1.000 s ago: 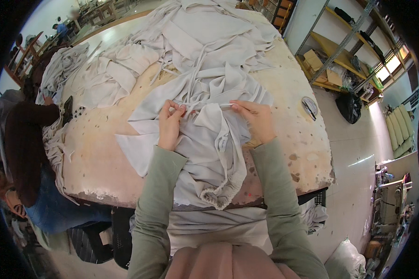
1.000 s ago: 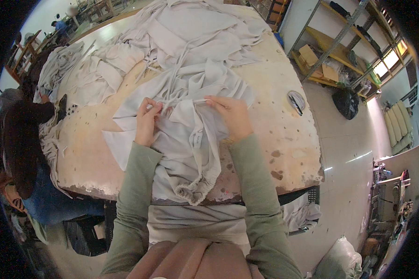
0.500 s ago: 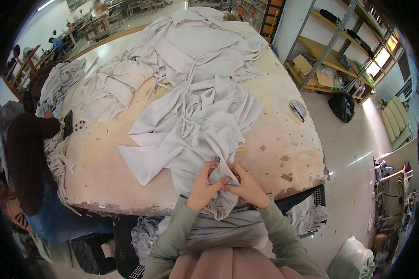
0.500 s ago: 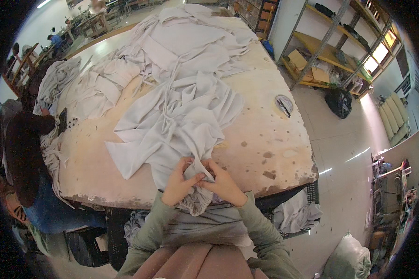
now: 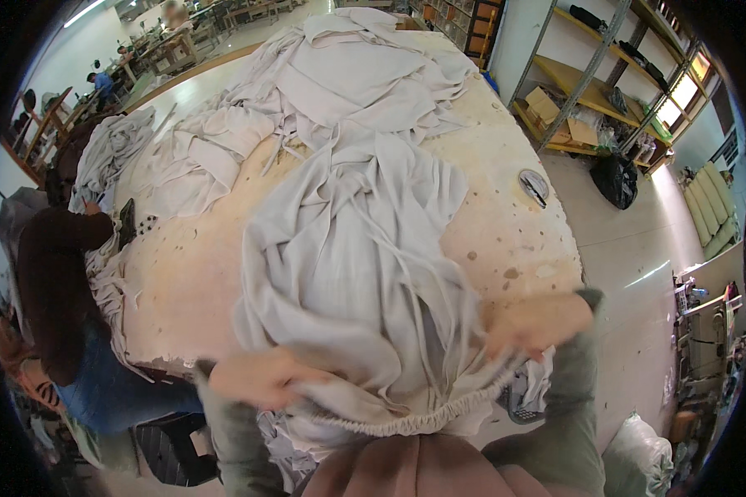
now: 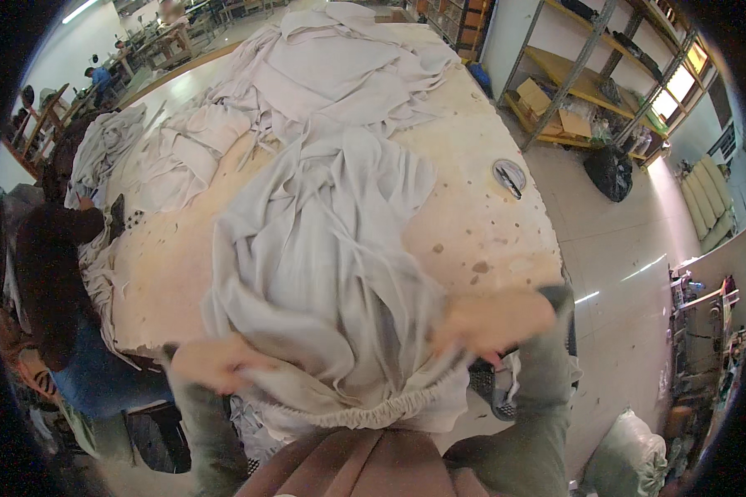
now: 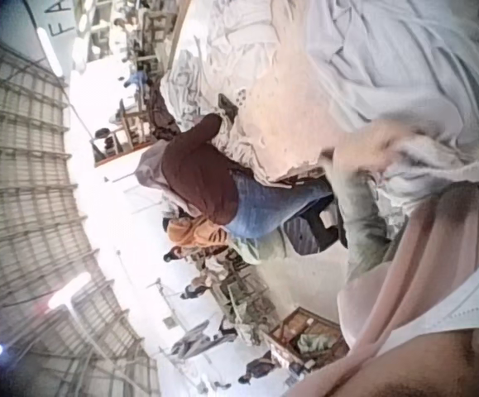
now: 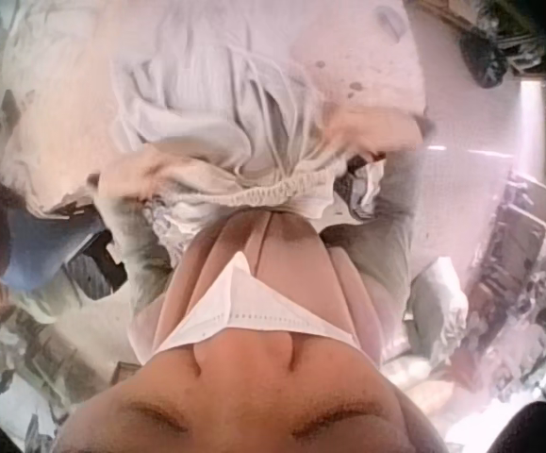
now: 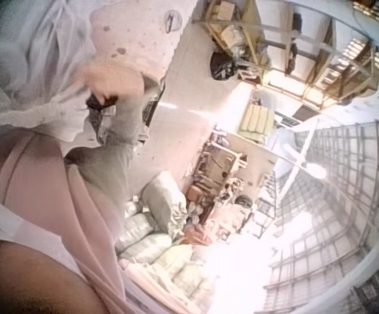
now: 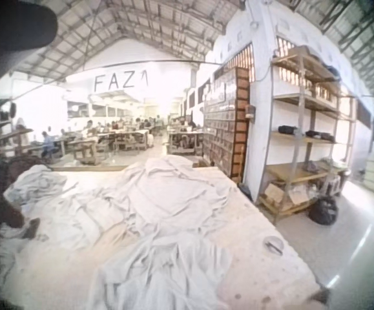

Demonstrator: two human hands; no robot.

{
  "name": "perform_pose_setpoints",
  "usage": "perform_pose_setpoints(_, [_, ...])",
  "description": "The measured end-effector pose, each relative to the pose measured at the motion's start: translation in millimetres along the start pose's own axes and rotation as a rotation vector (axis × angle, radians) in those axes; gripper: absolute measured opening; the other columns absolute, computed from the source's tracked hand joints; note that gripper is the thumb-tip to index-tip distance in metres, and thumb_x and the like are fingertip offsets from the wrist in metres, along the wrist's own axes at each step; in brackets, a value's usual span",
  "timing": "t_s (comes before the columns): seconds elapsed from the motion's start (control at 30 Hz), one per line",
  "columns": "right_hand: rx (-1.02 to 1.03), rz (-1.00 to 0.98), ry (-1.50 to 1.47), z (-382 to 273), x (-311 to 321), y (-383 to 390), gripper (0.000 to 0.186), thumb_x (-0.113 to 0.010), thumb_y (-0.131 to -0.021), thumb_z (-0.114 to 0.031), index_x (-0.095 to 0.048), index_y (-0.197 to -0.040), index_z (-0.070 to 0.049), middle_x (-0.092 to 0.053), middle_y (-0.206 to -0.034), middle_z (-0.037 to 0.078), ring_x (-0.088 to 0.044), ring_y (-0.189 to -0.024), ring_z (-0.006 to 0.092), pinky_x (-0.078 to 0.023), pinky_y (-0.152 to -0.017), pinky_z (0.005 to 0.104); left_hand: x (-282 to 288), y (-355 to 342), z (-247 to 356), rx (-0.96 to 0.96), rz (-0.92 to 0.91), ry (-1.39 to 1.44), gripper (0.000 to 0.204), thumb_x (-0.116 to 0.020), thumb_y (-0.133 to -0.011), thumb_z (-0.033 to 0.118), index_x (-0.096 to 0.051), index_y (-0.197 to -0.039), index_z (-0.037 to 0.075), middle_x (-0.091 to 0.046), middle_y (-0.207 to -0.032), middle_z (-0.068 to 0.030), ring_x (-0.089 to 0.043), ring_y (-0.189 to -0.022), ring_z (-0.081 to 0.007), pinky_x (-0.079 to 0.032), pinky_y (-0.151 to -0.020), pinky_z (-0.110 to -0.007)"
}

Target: The person repairs a light-colored garment by hand, using tape to secure small fabric sections. They repeatedly pick up the garment, align edges, apply tape, and smooth the fabric. The person works at a table in a workshop setting with other workers visible in the background.

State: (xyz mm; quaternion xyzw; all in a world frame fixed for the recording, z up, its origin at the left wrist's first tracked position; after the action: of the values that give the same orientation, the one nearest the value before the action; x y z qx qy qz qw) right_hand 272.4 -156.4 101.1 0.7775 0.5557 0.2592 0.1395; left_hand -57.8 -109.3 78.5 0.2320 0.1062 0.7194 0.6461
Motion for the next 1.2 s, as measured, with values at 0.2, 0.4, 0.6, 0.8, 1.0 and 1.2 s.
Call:
perform_pose_setpoints(0.2, [0.594, 1.845, 0.669, -56.9, 145.4, 35.2, 0.044, -0.042, -0.073, 0.006, -0.063, -0.11, -0.005, -0.061, -0.11, 0.015, -0.057, -0.102, 0.0281, -0.044, -0.088, 0.0323, 139.4, -7.5, 63.4, -0.511, 1.742, -0.396, 0.049, -0.037, -0.078, -0.009, -0.051, -0.124, -0.001, -0.061, -0.105, -0.0178, -0.057, -0.099, -0.0226, -0.042, -0.091, -0.031])
perform_pose_setpoints(0.4, [0.435, 1.855, 0.686, -81.1, 127.6, 38.1, 0.054, -0.035, -0.064, 0.015, -0.065, -0.106, -0.002, -0.06, -0.119, 0.015, -0.054, -0.117, 0.0263, -0.036, -0.102, 0.0327, 150.2, 8.0, 92.9, -0.603, 1.584, -0.415, 0.03, -0.053, -0.087, 0.004, -0.058, -0.115, -0.004, -0.064, -0.099, -0.0152, -0.059, -0.087, -0.0127, -0.048, -0.078, -0.027])
perform_pose_setpoints(0.6, [0.135, 1.51, 0.597, -11.6, 68.0, 9.4, 0.052, -0.04, -0.064, 0.01, -0.066, -0.105, -0.008, -0.06, -0.118, 0.014, -0.053, -0.116, 0.0314, -0.038, -0.102, 0.0364, 93.7, 9.6, 6.7, -0.19, 1.682, -0.609, 0.031, -0.051, -0.074, -0.005, -0.058, -0.104, 0.0, -0.055, -0.101, -0.0157, -0.051, -0.101, -0.0367, -0.04, -0.092, -0.039])
perform_pose_setpoints(0.8, [-0.086, 0.719, 0.547, 33.7, -39.9, -26.3, 0.044, -0.052, -0.072, 0.001, -0.059, -0.114, -0.008, -0.056, -0.115, 0.011, -0.058, -0.101, 0.031, -0.046, -0.09, 0.0416, -3.1, -1.8, -49.4, 0.026, 0.883, -0.387, 0.035, -0.047, -0.069, -0.009, -0.06, -0.098, 0.006, -0.052, -0.093, -0.0154, -0.054, -0.085, -0.0317, -0.044, -0.077, -0.038])
perform_pose_setpoints(1.0, [0.017, 0.204, -0.034, 30.4, -69.7, -25.3, 0.033, -0.056, -0.085, -0.015, -0.056, -0.116, -0.005, -0.061, -0.101, 0.013, -0.061, -0.093, 0.0277, -0.048, -0.08, 0.0339, -45.9, 9.5, -30.4, 0.018, 0.498, -0.318, 0.025, -0.057, -0.076, 0.001, -0.06, -0.1, 0.004, -0.054, -0.086, -0.0124, -0.058, -0.076, -0.0288, -0.048, -0.069, -0.035])
perform_pose_setpoints(1.2, [-0.104, 1.038, 0.318, 70.0, 18.9, -19.2, 0.025, -0.06, -0.085, -0.023, -0.062, -0.106, -0.008, -0.062, -0.109, 0.011, -0.063, -0.083, 0.0277, -0.05, -0.072, 0.0361, -47.5, -41.5, -9.5, 0.037, 0.716, -0.22, 0.018, -0.062, -0.083, 0.006, -0.059, -0.1, 0.003, -0.055, -0.091, -0.0148, -0.058, -0.082, -0.0288, -0.048, -0.073, -0.037])
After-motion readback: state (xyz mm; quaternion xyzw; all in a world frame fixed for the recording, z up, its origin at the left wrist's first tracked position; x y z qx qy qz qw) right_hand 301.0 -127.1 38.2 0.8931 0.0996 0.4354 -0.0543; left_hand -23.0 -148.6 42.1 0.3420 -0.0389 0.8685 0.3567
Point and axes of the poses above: each hand's wrist, its own y-axis away from the middle knuckle, its own x-axis out of the back of the hand, z = x × y, the point moved 5 cm from there along -y, towards the middle knuckle
